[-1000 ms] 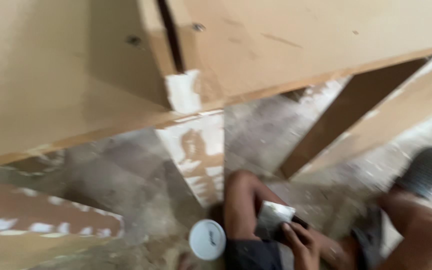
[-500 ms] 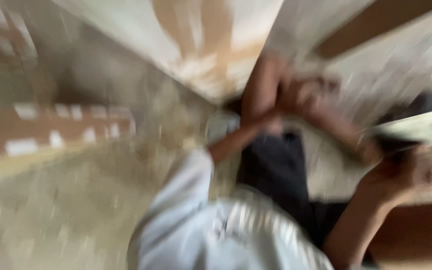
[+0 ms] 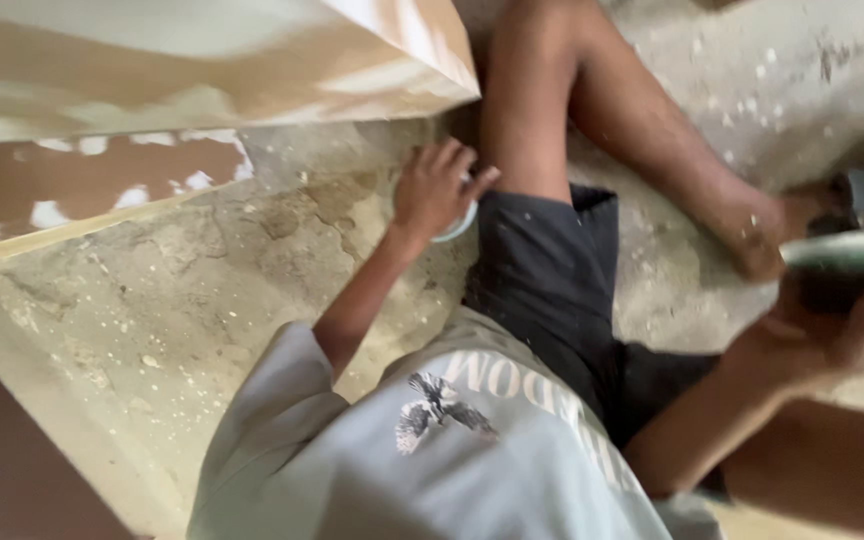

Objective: The person sits on the floor and uses a putty knife and a smaller scraper to apply white filler to the edges and legs of a wooden table. They repeatedly scoop filler from a container and spread it along the table's perimeter and legs.

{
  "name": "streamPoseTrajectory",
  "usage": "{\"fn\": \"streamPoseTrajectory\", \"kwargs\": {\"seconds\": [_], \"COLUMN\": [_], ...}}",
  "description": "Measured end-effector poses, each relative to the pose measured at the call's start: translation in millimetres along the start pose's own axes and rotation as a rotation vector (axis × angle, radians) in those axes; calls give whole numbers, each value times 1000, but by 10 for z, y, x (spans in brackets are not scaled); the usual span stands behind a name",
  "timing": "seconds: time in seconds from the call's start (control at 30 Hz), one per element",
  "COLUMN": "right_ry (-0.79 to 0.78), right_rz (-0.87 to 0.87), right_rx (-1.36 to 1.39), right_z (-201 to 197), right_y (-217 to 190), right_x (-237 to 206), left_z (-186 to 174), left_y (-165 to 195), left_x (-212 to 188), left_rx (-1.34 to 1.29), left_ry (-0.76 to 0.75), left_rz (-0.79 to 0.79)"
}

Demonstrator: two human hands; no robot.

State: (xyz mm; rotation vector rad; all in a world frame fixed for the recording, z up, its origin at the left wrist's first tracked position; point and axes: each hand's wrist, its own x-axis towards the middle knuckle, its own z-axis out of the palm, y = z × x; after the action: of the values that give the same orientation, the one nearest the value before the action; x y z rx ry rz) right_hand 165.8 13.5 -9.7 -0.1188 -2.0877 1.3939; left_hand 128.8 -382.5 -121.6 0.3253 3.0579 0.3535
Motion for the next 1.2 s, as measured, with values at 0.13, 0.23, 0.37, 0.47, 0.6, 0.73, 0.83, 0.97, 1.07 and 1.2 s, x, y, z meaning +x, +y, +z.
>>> {"fn": "streamPoseTrajectory", "kwargs": {"seconds": [0.13,0.23,0.37,0.47,0.6,0.73,0.83,0.97,1.07,1.2], "right_ry": [-53,59,140,143,174,240,306,196,154,80], "right_rz": [-159,214,440,390,370,291,427,433,460,410], "right_rx": [-175,372,546,550,553,505,487,338,376,393], "right_z": [-178,-105,-28,-21,-29,19,99,258,491,638], "right_y": [258,249,84,0,-201,-455,-573,-681,-768,-930], "right_x": [-230,-279,-312,-309,-338,-255,-201,-268,-327,-287], "left_z": [-179,-411,-462,-180,300,319,10,-410,-571,-680], "left_y": [-214,-198,81,431,1025,1531,1759,1847,1798,1700], "left_x": [-240,-407,-378,-7,638,912,747,560,555,598], "left_rx": [-197,-226,-26,-635,-1501,-1697,-2051,-1915,-1740,-1710], "left_ry": [-89,-117,-579,-48,-141,-220,-471,-286,-172,-46], "left_rz": [-107,-45,-47,191,508,1022,795,503,360,92]}}
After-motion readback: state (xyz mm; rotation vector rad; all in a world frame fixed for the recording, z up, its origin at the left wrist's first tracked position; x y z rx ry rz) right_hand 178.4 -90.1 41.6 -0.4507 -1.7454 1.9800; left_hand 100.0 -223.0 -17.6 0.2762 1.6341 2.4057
